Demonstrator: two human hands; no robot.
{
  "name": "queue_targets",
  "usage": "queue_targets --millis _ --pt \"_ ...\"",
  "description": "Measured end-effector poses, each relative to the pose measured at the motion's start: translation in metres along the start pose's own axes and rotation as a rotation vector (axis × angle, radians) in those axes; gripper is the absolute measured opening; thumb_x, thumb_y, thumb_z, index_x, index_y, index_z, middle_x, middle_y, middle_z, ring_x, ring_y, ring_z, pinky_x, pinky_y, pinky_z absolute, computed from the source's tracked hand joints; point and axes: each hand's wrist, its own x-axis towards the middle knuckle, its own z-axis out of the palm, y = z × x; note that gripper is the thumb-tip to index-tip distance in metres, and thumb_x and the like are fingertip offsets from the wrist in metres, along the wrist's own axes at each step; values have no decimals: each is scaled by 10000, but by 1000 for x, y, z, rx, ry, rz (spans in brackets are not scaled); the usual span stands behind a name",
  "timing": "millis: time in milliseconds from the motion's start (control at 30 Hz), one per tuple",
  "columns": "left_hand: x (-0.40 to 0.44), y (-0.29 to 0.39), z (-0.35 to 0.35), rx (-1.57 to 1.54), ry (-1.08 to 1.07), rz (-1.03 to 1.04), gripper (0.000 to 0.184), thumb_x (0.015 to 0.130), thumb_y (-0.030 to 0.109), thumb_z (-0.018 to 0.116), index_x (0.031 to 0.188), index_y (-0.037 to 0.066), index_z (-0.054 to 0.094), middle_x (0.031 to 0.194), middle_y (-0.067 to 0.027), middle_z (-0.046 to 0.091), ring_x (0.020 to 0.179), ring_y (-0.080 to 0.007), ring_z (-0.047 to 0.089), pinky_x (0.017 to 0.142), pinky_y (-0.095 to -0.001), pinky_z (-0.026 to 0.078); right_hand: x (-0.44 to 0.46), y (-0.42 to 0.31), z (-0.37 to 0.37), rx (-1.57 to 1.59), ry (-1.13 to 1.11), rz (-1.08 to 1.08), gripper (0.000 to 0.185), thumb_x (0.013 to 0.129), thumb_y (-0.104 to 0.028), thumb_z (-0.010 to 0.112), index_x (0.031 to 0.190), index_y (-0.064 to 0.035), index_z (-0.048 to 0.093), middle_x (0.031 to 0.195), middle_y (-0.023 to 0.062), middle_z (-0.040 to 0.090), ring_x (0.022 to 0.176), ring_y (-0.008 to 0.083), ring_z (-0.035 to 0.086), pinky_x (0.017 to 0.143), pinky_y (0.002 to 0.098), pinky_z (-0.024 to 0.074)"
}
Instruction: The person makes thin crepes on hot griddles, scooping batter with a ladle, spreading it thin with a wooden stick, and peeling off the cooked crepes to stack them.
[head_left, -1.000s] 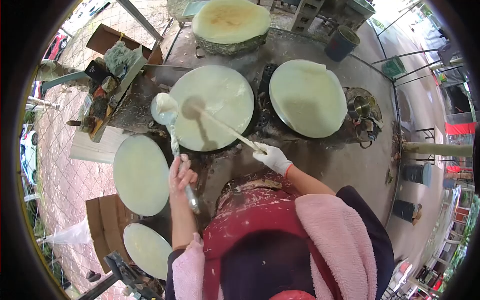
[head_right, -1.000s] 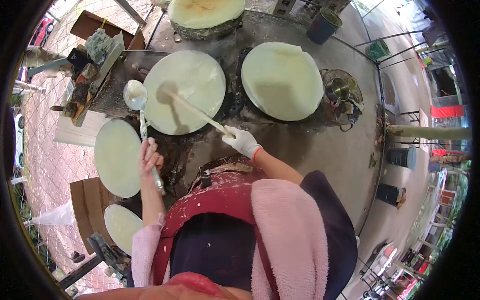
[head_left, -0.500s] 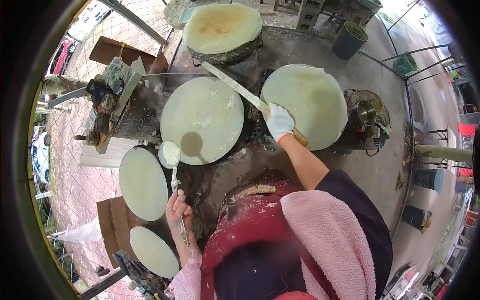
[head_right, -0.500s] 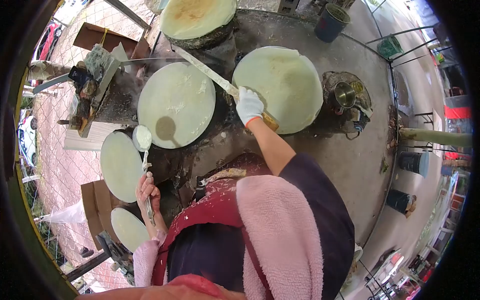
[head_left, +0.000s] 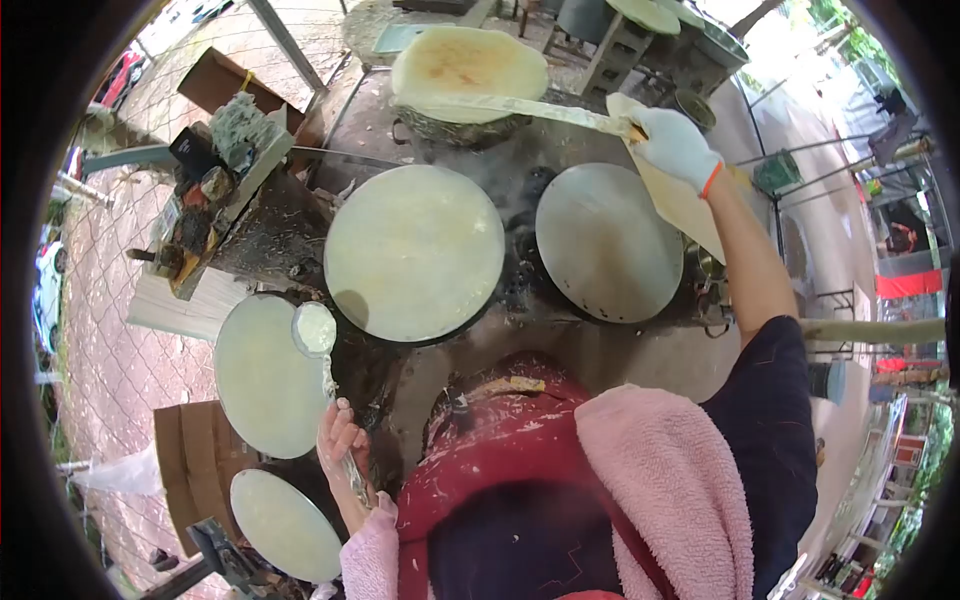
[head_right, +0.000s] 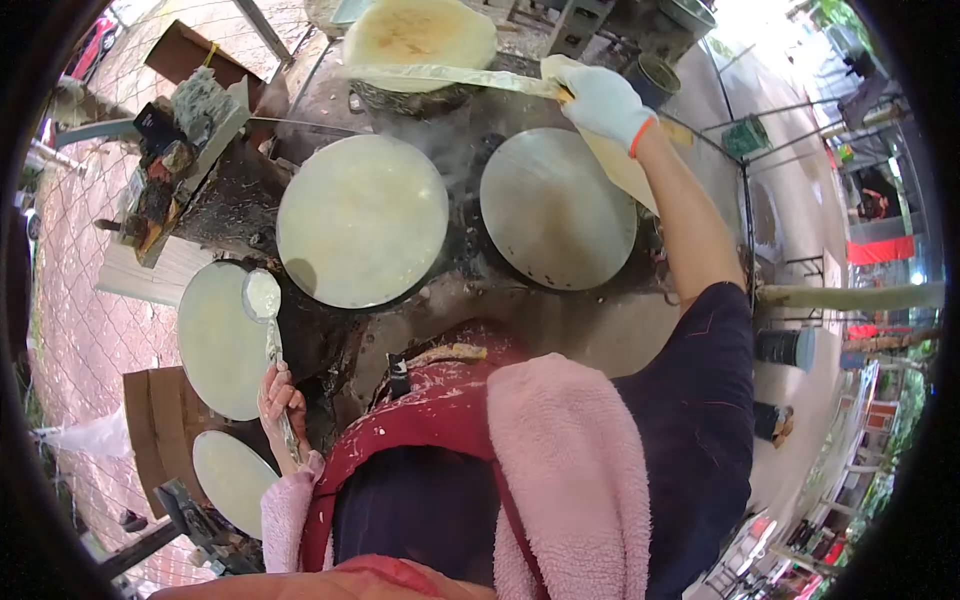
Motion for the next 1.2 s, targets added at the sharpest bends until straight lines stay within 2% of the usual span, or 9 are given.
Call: queue_targets --millis 133,167,400,600,800,900,933,1067,1200 --pt "-5 6 -11 7 22 49 333 1049 205 294 1161 -50 475 600 60 409 377 -53 379 529 -276 389 96 -32 -31 215 -167 -141 290 691 -121 643 975 -59 646 808 171 634 716 266 622 694 380 483" --pt "-5 3 -9 15 44 66 331 1048 205 299 1159 -48 480 591 64 408 373 -50 375 518 -274 386 120 -45 -46 237 -178 -179 323 686 -92 662 998 -11 651 765 60 604 763 101 539 715 280 460" --pt "-32 -56 -3 -70 164 326 287 1038 188 327 1105 -39 490 612 62 397 383 -41 369 493 -258 327 239 -6 -64 933 160 100 372 777 -166 699 1113 -11 657 934 60 674 839 165 647 745 266 515" --pt "-57 -169 20 -143 267 663 293 1049 197 306 1089 -41 471 657 38 404 422 -50 417 551 -271 385 355 113 141 1730 433 278 288 755 -30 744 1023 19 651 919 92 678 780 217 643 721 327 526" --pt "-73 -246 46 -228 229 817 253 1053 180 283 970 25 464 643 40 403 425 -27 411 506 -250 309 331 122 293 1376 585 693 297 746 -104 757 1005 6 664 865 92 692 742 233 648 692 358 518" --pt "-74 -284 72 41 922 1078 233 1047 174 301 896 57 434 651 36 449 430 -32 430 477 -246 267 332 144 326 923 533 741 367 733 -208 759 1013 14 676 908 113 706 801 239 663 731 366 517" --pt "-101 -291 40 -101 416 988 195 1038 137 321 960 24 459 687 26 496 431 -35 434 460 -248 264 329 146 322 816 473 738 403 724 -248 763 1018 15 682 957 125 710 844 240 670 751 368 515" --pt "-124 -333 23 -64 710 1188 300 1039 194 319 1105 -42 492 605 63 386 407 -48 403 513 -257 325 314 141 324 735 316 662 513 727 -362 751 1068 13 676 1036 129 704 893 220 645 806 360 505" --pt "-155 -378 39 -371 449 1258 292 1044 187 297 1020 -27 494 554 83 339 386 -30 380 485 -255 292 275 81 261 575 223 692 634 770 -389 745 1229 6 561 1207 155 630 1062 283 608 904 400 474"
